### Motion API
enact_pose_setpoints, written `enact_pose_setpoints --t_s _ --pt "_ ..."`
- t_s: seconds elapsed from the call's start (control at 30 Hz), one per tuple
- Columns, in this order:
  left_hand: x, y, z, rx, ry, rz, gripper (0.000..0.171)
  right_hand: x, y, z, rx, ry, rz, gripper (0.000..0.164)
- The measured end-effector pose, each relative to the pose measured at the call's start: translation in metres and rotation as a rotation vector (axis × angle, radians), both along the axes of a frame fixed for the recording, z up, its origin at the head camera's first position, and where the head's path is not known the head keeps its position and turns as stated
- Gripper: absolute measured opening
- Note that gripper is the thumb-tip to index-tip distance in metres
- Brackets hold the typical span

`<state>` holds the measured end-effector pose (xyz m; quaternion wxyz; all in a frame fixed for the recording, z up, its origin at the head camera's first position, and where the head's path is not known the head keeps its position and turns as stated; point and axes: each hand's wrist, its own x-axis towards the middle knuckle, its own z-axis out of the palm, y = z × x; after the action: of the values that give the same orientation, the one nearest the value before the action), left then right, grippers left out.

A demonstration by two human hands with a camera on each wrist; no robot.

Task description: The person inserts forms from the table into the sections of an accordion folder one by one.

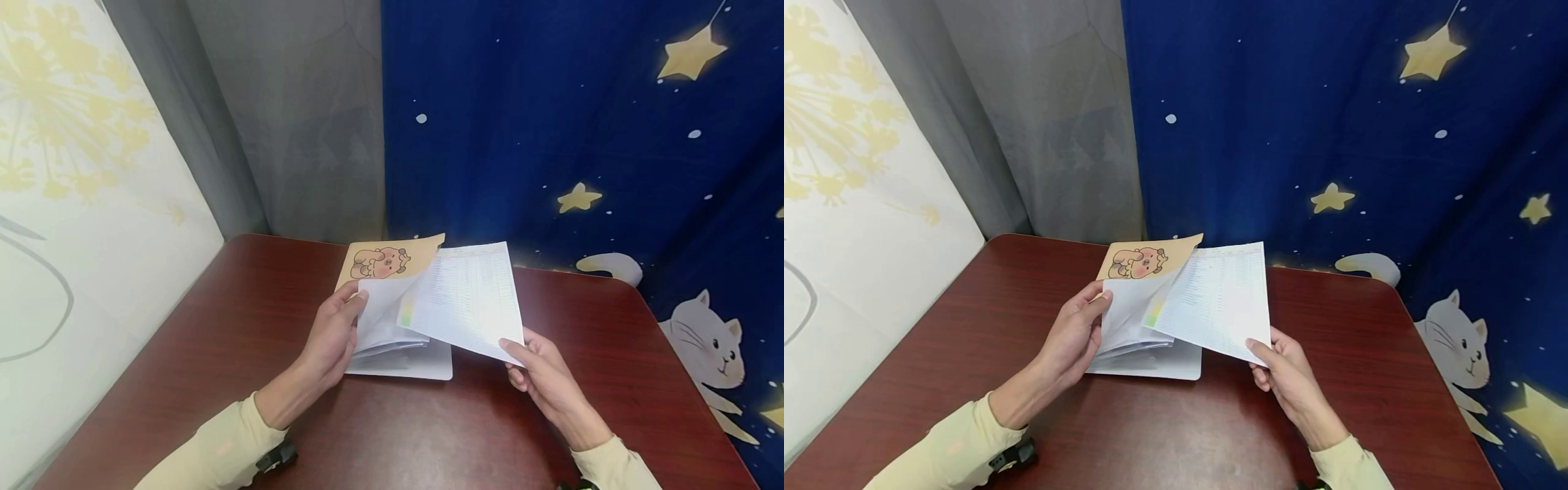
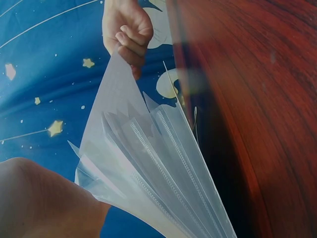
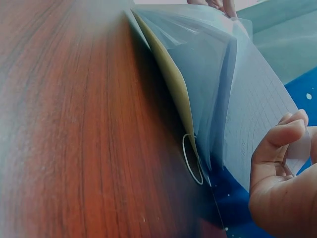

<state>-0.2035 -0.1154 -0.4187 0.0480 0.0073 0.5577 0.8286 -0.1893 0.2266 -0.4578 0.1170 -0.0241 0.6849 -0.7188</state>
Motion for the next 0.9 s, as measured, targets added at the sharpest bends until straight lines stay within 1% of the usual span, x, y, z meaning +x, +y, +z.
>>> enact_pose_setpoints --t_s 0.23,0.47,0.9 --pt "0.000 0.000 0.000 -0.006 -0.006 0.004 0.034 -0.004 -0.007 0.002 0.020 0.006 -0.020 0.038" --pt "0.000 0.000 -0.001 -0.007 0.004 0.004 0.034 -0.008 -0.014 0.003 0.012 0.006 -0.008 0.042" --pt "0.000 0.001 -0.003 0.002 0.006 -0.002 0.035 -0.014 -0.037 0.000 -0.022 0.008 0.011 0.037"
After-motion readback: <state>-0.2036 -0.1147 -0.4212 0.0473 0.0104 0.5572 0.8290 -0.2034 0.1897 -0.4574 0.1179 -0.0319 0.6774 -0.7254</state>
